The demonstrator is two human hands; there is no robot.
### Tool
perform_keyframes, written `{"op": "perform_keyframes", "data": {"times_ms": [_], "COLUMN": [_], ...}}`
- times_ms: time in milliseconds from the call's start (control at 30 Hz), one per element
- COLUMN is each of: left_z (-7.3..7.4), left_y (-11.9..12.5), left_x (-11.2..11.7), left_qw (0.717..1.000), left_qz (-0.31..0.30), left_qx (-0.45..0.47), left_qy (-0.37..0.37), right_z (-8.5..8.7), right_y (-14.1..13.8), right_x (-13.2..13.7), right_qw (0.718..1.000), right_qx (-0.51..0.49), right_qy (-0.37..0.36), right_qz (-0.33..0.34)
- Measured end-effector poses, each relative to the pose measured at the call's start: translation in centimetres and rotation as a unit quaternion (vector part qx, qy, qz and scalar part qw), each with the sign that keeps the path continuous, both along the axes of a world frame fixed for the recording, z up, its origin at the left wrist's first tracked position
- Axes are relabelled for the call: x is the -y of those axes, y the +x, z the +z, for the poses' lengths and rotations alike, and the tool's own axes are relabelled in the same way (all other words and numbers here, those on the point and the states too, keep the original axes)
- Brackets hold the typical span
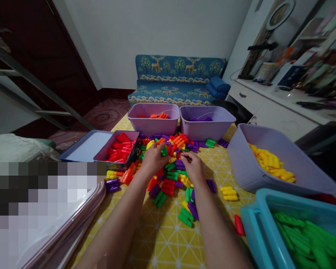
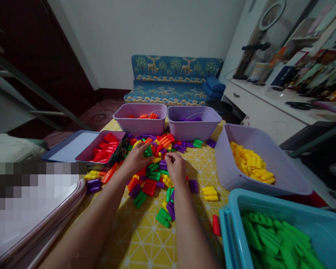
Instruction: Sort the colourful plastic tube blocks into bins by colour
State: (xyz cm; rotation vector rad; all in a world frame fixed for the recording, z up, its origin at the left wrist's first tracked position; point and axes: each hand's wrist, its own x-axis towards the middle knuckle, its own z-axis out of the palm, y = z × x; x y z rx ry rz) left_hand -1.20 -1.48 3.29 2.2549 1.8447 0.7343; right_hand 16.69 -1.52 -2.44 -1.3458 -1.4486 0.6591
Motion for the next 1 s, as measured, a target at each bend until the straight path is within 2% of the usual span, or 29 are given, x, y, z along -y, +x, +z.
{"op": "perform_keyframes", "data": {"times_ms": [100, 200, 300, 433, 533, 633, 733, 867, 1000], "left_z": [-1.6, -2.7, -3.4, -3.8, -3.8, -3.8, -3.8, -3.8, -3.8], "left_y": [0.0, -0.1, -0.4, -0.7, -0.7, -0.7, -0.6, -0.6, -0.7], "left_x": [1.0, 0.9, 0.5, 0.4, 0.5, 0.5, 0.6, 0.6, 0.7], "left_qw": [0.999, 0.994, 0.989, 0.989, 0.989, 0.989, 0.989, 0.989, 0.990], "left_qz": [-0.006, 0.056, 0.104, 0.107, 0.105, 0.105, 0.100, 0.099, 0.091], "left_qx": [0.037, 0.084, 0.094, 0.076, 0.067, 0.065, 0.066, 0.061, 0.061], "left_qy": [0.026, 0.048, 0.052, 0.069, 0.077, 0.079, 0.084, 0.088, 0.091], "right_z": [0.9, 2.3, 3.6, 4.9, 5.2, 5.1, 4.8, 4.5, 3.6], "right_y": [-0.3, -0.8, -1.2, -1.3, -1.6, -2.4, -3.2, -2.9, -1.9], "right_x": [0.6, 1.3, 1.9, 2.5, 2.9, 3.1, 3.0, 2.3, 1.6], "right_qw": [1.000, 0.994, 0.981, 0.955, 0.935, 0.929, 0.944, 0.987, 0.999], "right_qx": [0.021, 0.081, 0.162, 0.266, 0.324, 0.345, 0.316, 0.161, 0.037], "right_qy": [0.022, 0.078, 0.083, 0.032, 0.021, 0.023, 0.014, 0.004, 0.013], "right_qz": [0.001, 0.007, 0.071, 0.130, 0.141, 0.130, 0.089, 0.018, -0.015]}}
